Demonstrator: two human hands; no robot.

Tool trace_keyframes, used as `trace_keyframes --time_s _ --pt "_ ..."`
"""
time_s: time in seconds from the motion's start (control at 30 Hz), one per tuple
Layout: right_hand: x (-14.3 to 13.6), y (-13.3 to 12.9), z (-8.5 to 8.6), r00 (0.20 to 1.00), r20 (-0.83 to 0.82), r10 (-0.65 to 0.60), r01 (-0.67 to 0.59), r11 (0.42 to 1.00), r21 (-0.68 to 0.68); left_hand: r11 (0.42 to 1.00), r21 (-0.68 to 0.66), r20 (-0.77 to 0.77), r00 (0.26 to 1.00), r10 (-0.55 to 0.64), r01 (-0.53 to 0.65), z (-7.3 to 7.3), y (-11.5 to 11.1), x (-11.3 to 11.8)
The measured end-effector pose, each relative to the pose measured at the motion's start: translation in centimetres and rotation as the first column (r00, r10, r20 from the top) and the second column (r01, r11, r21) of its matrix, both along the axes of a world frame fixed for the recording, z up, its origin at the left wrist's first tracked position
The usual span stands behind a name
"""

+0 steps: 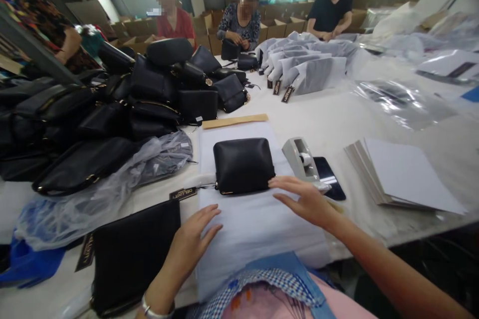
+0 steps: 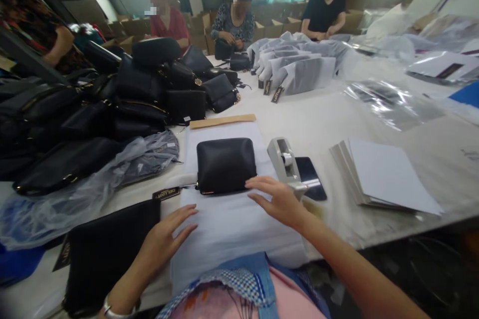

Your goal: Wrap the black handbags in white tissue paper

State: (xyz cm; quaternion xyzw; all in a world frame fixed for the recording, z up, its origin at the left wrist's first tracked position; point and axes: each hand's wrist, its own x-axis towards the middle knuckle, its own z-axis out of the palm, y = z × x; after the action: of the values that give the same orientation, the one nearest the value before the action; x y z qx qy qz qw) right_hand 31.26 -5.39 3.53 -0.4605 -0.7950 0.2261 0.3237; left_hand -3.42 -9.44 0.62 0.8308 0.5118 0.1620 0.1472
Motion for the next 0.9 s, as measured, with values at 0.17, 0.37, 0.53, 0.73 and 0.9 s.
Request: trace_keyframes --time_s 0.17,0.37,0.53,0.73,0.9 --pt "2.5 -9.0 -2.8 0.973 0.173 0.154 -0.134 0.983 -0.121 0.982 -0.034 -0.124 0.974 -0.188 0.185 -2.5 -5.5 0.9" --pt "3.1 -10.9 -6.4 0.904 0.340 0.261 -0.246 0.965 -0.087 0.976 -0.020 -0.206 0.954 -0.217 0.218 -3.5 -8.3 0.9" --pt "3.1 -11.0 -8.1 0.932 0.290 0.216 -0.241 0.969 0.055 0.973 0.087 -0.147 0.969 -0.199 0.213 -5.1 -8.5 0.5" --pt "2.2 -10.7 -7.6 0.977 0.180 0.117 -0.113 0.993 -0.034 0.986 0.085 -0.069 0.988 -0.141 0.147 -4.7 -8.0 0.9" --pt "1.9 -10.6 -5.3 0.991 0.108 0.084 -0.067 0.986 -0.152 0.990 0.060 -0.045 0.991 -0.125 0.128 -2.4 -7.9 1.1"
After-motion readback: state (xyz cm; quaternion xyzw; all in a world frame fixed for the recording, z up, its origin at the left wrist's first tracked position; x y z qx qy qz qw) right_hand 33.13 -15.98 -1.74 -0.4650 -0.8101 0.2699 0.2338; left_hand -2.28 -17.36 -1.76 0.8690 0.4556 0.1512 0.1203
